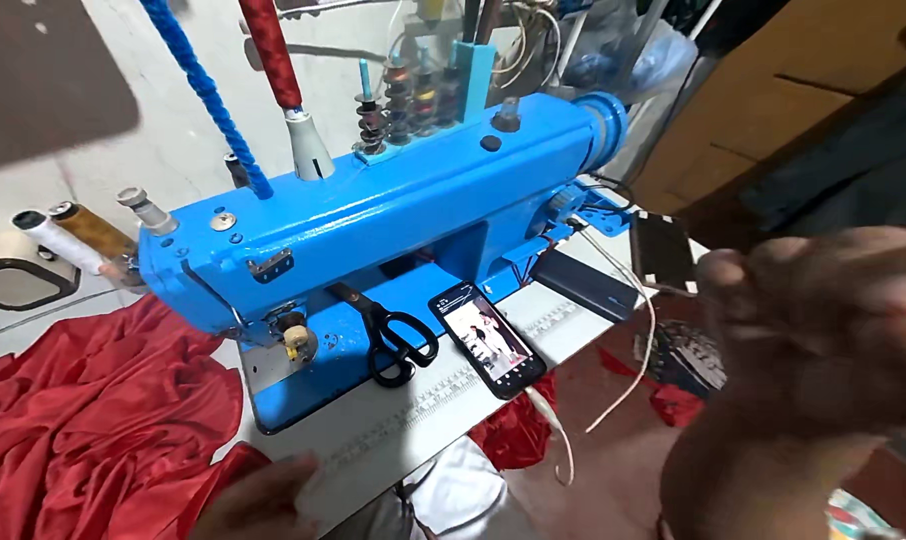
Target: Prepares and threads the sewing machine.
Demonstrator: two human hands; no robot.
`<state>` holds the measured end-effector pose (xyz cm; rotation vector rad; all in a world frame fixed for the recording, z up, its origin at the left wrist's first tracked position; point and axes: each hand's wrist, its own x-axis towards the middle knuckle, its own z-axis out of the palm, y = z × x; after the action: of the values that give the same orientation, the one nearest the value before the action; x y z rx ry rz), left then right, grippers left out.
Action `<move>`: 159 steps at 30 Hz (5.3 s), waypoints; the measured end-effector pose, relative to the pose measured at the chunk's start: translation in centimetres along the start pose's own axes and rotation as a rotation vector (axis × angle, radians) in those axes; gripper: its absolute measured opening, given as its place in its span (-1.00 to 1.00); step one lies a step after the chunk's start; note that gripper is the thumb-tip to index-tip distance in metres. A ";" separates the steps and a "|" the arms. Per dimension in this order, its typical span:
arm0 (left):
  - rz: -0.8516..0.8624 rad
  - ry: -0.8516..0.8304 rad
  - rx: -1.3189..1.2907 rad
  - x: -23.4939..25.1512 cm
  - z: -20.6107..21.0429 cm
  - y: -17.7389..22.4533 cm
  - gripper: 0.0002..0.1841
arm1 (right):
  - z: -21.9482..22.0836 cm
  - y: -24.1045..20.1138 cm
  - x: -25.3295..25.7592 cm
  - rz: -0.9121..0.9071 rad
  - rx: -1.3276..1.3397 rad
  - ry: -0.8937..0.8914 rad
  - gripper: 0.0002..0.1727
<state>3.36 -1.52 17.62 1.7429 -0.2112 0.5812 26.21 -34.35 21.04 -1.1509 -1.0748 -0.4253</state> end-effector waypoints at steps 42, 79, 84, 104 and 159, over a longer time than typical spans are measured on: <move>-0.021 0.677 0.220 10.0 5.5 -4.2 -0.83 | 17.1 8.5 16.2 -0.424 -0.487 -1.065 -0.86; -0.003 0.574 -0.035 8.9 3.9 -5.3 -0.88 | 16.0 6.4 16.8 -0.357 -0.538 -0.984 -0.77; -0.005 0.437 -0.039 6.4 5.2 -3.7 -0.91 | 15.3 4.7 11.4 -0.330 -0.235 -0.966 -0.74; 0.101 0.626 0.385 10.0 2.1 -4.2 -0.71 | 17.3 7.4 13.2 -0.304 -0.253 -0.948 -0.83; 0.221 0.675 0.398 12.3 2.7 -5.2 -0.55 | 20.1 5.8 14.5 -0.407 -0.701 -1.103 -0.78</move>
<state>16.90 -0.72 18.69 1.8007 0.2053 1.4101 28.08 -10.86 30.66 -1.8689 -2.2558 -0.5061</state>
